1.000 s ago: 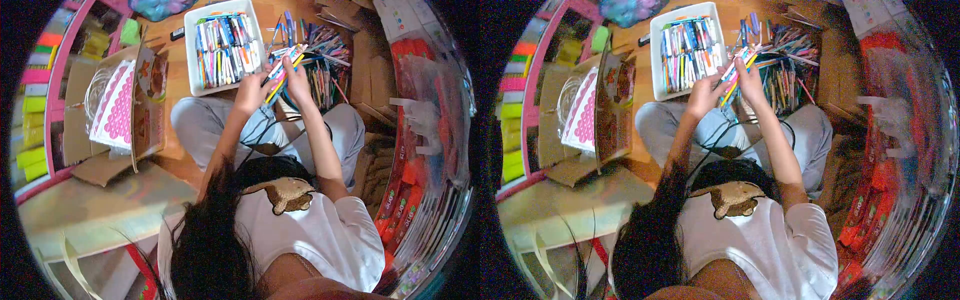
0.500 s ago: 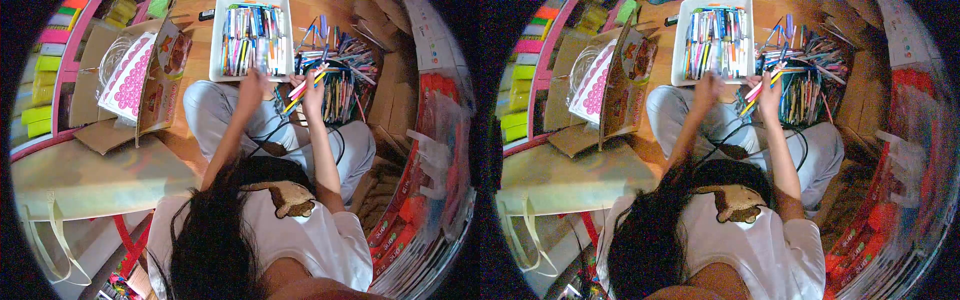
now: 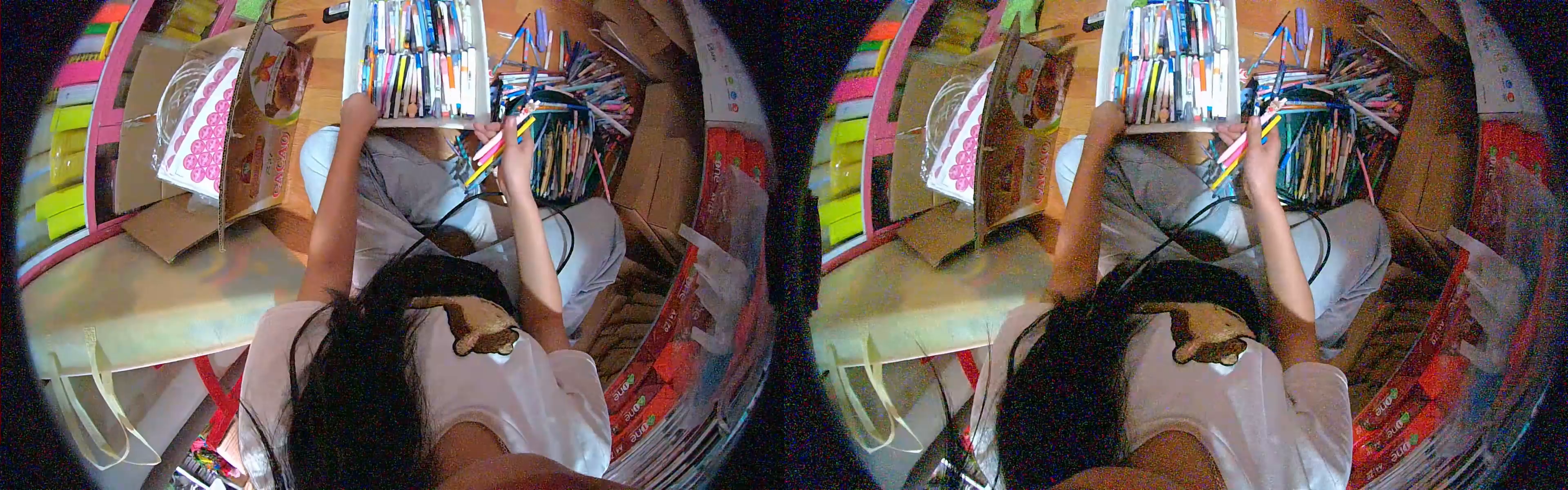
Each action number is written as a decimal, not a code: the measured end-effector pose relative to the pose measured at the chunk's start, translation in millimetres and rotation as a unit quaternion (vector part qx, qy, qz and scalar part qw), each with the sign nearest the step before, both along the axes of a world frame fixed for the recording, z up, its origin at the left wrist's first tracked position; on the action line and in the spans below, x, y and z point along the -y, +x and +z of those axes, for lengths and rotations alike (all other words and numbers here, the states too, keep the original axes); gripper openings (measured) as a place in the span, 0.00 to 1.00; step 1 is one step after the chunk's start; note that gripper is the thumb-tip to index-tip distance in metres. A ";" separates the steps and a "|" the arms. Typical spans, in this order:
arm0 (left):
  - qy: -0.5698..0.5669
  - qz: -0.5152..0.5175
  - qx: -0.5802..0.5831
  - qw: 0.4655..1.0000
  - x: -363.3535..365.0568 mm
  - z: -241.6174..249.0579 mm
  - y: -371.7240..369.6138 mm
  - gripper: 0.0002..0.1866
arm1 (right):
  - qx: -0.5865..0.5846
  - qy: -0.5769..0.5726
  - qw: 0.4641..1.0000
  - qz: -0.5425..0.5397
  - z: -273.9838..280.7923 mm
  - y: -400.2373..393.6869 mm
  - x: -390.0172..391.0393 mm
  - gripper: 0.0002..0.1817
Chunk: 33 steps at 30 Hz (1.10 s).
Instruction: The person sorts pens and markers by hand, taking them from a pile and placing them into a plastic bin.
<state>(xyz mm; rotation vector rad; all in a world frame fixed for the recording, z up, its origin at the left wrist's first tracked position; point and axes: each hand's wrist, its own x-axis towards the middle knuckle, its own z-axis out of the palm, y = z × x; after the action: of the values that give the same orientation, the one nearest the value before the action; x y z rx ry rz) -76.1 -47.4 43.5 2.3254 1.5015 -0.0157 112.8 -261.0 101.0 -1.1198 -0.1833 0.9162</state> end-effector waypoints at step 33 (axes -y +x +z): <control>0.115 0.070 -0.042 0.990 2.8 17.6 9.5 0.06 | 0.009 -0.028 1.000 0.011 -8.7 -1.9 1.2 0.13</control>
<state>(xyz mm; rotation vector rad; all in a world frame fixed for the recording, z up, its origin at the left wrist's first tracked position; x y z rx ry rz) -66.6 -50.2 61.0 2.4147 1.7910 0.1028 110.9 -262.1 92.3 -1.1804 -0.1872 0.9360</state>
